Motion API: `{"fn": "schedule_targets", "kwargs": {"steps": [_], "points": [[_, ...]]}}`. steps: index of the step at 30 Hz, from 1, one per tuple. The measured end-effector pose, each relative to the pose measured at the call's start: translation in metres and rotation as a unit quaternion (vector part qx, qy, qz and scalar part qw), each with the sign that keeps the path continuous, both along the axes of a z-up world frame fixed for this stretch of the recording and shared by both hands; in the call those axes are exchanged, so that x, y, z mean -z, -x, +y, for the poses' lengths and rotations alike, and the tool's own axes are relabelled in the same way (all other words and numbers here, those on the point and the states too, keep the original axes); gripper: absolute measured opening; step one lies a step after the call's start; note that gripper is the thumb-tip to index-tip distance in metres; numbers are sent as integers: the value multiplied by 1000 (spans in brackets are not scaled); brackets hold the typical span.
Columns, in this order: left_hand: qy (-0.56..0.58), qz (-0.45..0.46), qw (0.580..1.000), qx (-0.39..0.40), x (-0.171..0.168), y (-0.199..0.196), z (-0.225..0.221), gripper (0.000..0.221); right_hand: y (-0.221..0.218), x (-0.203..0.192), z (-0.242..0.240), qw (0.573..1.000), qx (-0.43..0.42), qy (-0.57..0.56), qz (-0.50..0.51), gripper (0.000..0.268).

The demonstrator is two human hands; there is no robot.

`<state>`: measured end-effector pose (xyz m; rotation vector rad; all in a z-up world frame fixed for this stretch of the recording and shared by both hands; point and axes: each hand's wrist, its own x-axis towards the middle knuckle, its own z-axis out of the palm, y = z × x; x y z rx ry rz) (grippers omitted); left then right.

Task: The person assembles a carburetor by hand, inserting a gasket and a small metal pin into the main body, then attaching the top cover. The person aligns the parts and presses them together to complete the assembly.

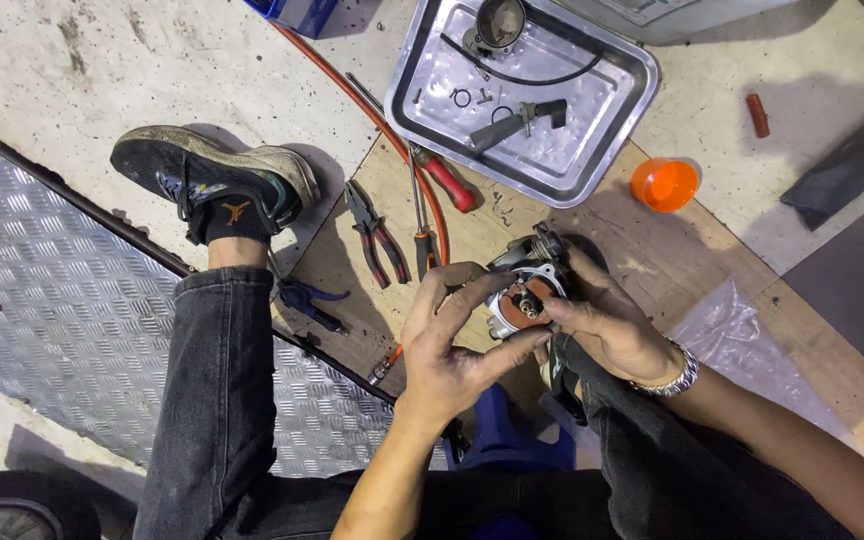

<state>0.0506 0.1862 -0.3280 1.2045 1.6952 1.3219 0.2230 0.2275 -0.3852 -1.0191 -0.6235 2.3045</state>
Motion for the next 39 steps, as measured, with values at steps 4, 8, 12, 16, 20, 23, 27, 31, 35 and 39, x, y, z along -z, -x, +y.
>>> {"fn": "schedule_targets", "kwargs": {"steps": [4, 8, 12, 16, 20, 23, 27, 31, 35, 39], "points": [[-4, 15, 1000, 4, 2, 1, -1, 48, -1, 1, 0, 1000, -14, -10, -12, 73], [-11, 25, 1000, 7, 6, -3, -1, 47, -11, 24, -6, 1000, -1, -6, 14, 73], [-10, 15, 1000, 14, 14, -9, -3, 48, -24, 39, -15, 999, 18, 0, 47, 66], [-29, 9, 999, 21, 47, -9, 1, 57, -32, 48, -7, 997, 16, -10, 80, 63], [-2, 25, 997, -72, 136, 10, 37, 32, -35, 48, -5, 992, 53, -19, 114, 58], [66, 177, 981, -50, 184, 23, 104, 19, -33, 39, 5, 988, 106, -20, 107, 41], [276, 356, 890, 64, 280, 12, 179, 22, -59, 55, 13, 990, 58, 24, 125, 48], [322, 441, 831, 106, 301, -6, 203, 30, -59, 52, 19, 988, 85, 7, 128, 42], [335, 488, 798, 113, 309, -9, 209, 31, -59, 49, 23, 985, 97, 13, 143, 48], [287, 403, 865, 81, 288, -5, 197, 8, -57, 37, 27, 982, 93, 24, 162, 50]]}}
